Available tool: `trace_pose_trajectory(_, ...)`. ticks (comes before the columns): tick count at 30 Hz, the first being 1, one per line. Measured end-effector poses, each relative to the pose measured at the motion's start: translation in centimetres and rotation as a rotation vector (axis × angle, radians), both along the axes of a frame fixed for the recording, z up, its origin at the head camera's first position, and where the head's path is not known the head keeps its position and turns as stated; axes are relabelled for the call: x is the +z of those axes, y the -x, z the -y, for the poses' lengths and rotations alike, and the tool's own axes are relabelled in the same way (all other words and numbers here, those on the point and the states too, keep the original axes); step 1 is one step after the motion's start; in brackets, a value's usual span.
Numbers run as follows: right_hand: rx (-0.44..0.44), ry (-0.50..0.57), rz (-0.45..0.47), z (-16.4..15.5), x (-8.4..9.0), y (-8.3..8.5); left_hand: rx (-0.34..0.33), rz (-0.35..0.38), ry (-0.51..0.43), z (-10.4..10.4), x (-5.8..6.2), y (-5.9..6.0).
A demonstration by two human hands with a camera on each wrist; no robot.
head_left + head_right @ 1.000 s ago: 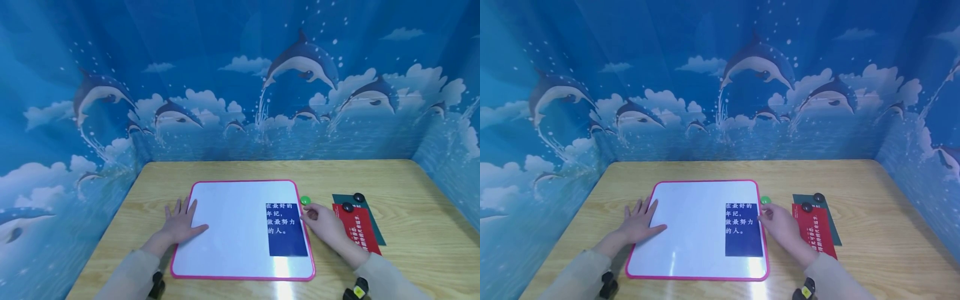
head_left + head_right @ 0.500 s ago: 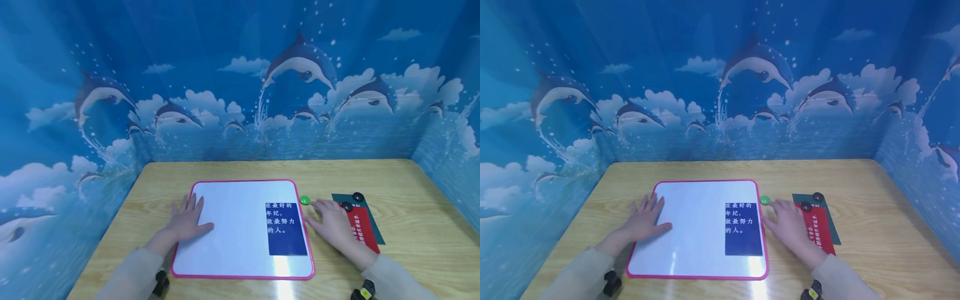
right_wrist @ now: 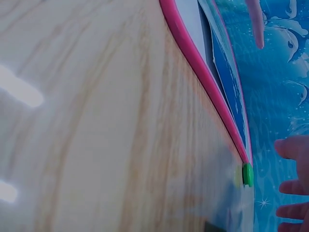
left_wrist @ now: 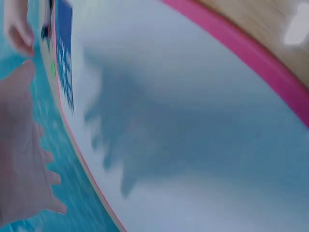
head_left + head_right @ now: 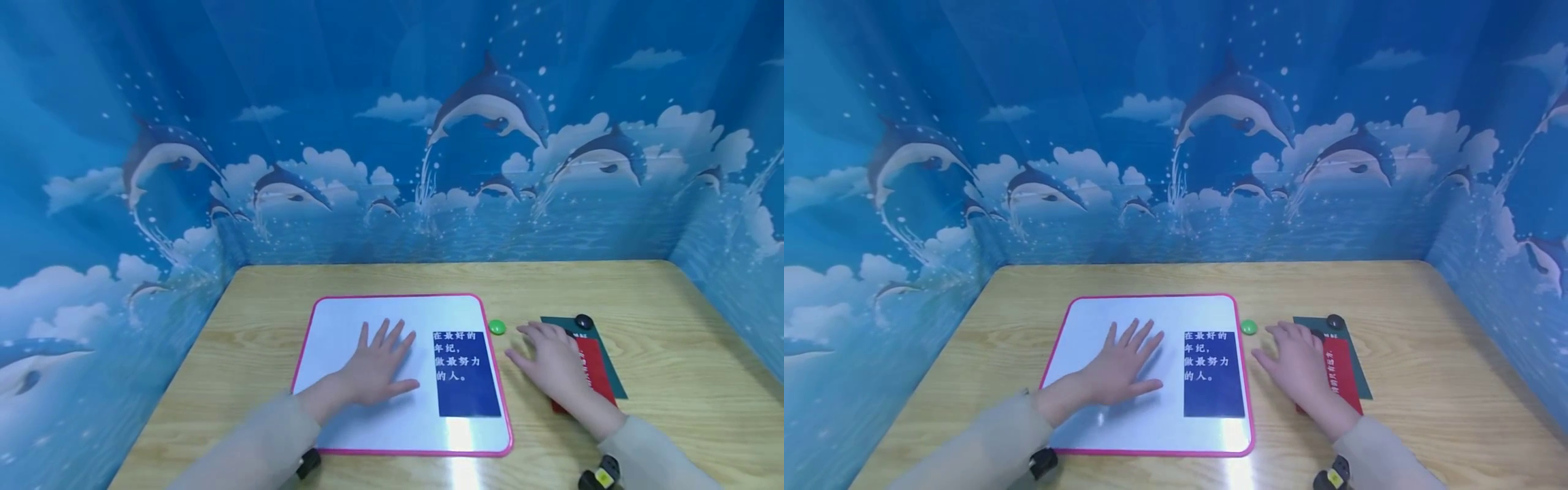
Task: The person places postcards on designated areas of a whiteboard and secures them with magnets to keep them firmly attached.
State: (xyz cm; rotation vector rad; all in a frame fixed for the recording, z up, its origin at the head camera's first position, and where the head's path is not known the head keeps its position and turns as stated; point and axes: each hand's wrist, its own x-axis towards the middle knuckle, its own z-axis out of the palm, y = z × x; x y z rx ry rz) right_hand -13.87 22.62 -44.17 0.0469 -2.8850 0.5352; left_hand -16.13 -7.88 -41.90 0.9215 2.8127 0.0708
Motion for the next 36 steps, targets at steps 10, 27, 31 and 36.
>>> trace_pose_trajectory(10,-0.014,0.020,0.023,-0.3,0.0,0.0,-0.146,-0.017,0.122,-4.3,-1.0,-1.0)
trace_pose_trajectory(27,-0.018,-0.007,0.019,-0.1,-0.1,-0.1,-0.241,0.040,0.199,-5.2,-2.1,-2.0)
trace_pose_trajectory(31,-0.018,-0.010,0.018,-0.1,-0.1,0.0,-0.242,0.044,0.193,-5.2,-2.2,-2.0)
trace_pose_trajectory(36,-0.010,-0.010,0.020,-0.1,-0.2,0.4,-0.232,0.065,0.183,-5.3,-2.2,-1.9)
